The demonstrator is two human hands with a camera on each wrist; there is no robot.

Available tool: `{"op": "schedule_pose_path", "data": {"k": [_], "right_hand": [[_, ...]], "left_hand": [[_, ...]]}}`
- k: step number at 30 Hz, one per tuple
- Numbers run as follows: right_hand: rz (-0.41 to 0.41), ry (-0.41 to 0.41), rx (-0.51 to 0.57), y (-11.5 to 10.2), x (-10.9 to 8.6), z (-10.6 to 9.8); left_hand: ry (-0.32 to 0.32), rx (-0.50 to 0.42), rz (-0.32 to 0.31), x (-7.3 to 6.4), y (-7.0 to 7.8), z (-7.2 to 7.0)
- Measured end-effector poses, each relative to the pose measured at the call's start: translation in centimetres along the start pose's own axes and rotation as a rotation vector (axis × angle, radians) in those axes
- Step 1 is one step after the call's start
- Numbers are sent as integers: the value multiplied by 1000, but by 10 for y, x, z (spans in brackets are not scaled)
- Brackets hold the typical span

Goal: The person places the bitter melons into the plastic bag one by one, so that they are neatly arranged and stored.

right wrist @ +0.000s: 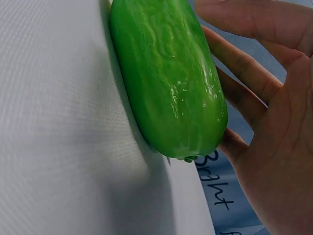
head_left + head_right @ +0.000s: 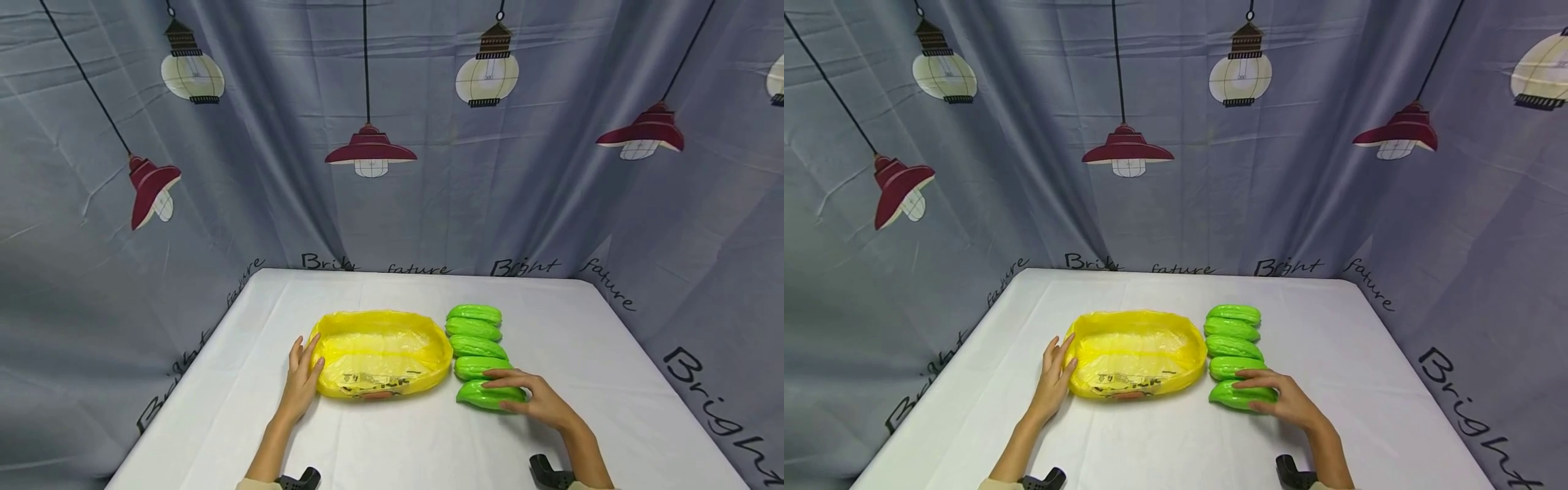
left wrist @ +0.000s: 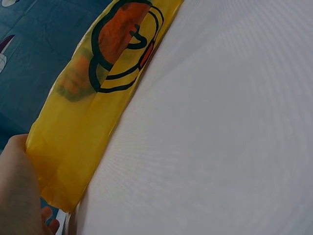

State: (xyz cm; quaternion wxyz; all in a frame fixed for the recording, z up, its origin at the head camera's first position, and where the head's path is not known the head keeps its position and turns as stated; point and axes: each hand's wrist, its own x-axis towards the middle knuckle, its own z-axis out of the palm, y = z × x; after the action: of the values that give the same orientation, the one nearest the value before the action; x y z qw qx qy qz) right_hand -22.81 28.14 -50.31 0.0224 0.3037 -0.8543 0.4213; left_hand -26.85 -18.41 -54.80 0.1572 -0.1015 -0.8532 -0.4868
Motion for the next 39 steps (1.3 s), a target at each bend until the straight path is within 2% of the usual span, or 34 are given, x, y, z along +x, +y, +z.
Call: {"op": "schedule_pose_path", "data": {"k": [16,21,28,39], "right_hand": [[-3,-16,-9,1,-1,4],[39,-33,7,1,0,4],[115,-99,13,2,-1,3],[203,-170,120,-1,-4,-1]], "left_hand": [[-1,18,-2,-4,-3,1],[-2,14,0,-3,-1,1],[-4,16,2,-2,0,0],[-3,21,-1,-1,-1,0]]}}
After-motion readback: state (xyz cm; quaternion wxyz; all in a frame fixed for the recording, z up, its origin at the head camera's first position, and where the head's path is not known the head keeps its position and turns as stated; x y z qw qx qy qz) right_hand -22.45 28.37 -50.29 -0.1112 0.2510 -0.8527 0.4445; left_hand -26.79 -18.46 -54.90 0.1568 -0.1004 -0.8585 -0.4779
